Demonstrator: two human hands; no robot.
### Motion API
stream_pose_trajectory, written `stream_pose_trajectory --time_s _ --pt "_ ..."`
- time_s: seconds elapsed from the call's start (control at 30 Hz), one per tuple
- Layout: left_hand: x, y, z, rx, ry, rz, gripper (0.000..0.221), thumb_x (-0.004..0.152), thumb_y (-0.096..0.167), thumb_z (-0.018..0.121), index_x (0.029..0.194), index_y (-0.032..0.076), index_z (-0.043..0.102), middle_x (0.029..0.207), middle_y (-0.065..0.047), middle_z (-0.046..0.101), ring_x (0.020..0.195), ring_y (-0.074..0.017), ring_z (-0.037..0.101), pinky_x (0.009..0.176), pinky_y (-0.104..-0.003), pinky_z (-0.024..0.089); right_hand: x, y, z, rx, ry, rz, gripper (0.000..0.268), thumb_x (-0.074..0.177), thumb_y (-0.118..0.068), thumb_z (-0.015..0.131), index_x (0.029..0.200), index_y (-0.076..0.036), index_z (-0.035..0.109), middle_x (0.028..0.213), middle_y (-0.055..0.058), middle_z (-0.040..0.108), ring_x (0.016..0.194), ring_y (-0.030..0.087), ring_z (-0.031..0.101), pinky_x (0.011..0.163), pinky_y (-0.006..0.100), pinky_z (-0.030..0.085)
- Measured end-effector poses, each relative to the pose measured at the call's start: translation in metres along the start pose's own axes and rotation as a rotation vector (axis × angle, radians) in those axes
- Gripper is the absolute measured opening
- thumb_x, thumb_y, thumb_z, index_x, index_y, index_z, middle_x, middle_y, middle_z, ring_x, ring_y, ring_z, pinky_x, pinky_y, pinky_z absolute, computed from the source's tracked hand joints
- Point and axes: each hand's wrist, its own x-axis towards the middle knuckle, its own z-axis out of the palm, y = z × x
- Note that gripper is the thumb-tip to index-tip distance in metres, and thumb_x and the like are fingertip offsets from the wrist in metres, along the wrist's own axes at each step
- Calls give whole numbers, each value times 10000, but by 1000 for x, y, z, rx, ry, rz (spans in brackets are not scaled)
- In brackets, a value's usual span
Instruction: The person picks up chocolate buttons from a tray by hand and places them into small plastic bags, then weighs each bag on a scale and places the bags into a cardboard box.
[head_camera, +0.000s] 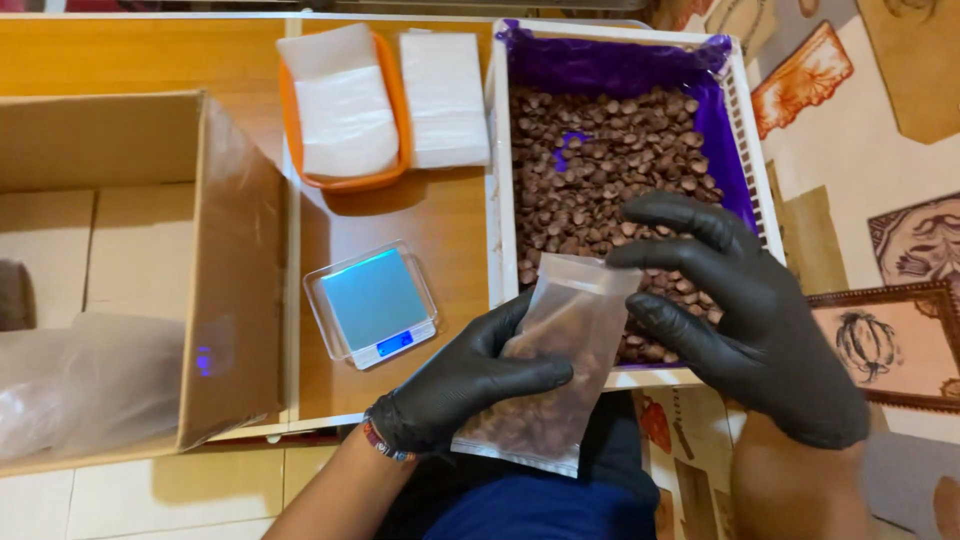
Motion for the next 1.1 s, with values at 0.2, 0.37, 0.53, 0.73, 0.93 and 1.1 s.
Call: stream_pose_trajectory --time_s 0.2,0.37,0.53,0.73,0.93,1.1 --pt "16 -1 11 -15 31 -36 822 815 325 724 1545 110 412 1583 -33 477 1447 -165 429 1165 -372 405 -8 18 11 235 164 151 78 984 -106 614 980 -36 648 1389 192 620 1359 370 592 1072 517 529" --pt "26 -10 19 -221 80 -52 759 827 204 711 1530 89 450 1488 -62 566 1318 -197 566 1086 -366 490 -2 28 15 254 178 232 67 984 -99 635 980 -40 665 1325 157 671 1282 301 642 1041 442 512" --pt "25 0 27 -300 115 3 737 838 238 696 1514 66 460 1544 -106 545 1404 -238 530 1175 -400 410 -1 40 25 334 206 278 67 992 -108 636 1032 -63 664 1336 139 672 1304 294 631 1056 448 521" --pt "33 -18 16 -154 300 -203 944 770 339 729 1601 148 323 1708 -21 301 1520 -201 367 1189 -390 367 -2 52 33 364 222 264 71 1001 -134 635 1028 -77 667 1304 119 677 1293 289 637 1057 451 521" --pt "33 -8 22 -239 237 -77 747 804 200 690 1515 73 499 1496 -78 604 1386 -219 569 1166 -380 435 -3 58 37 379 211 250 59 1000 -116 630 1036 -81 661 1324 128 677 1295 290 643 1041 455 537" --pt "35 -9 21 -320 374 -268 906 720 210 724 1573 100 438 1479 -107 642 1302 -244 638 1113 -360 480 -3 56 35 369 233 214 51 1008 -115 633 1025 -82 668 1306 130 683 1286 289 648 1067 451 533"
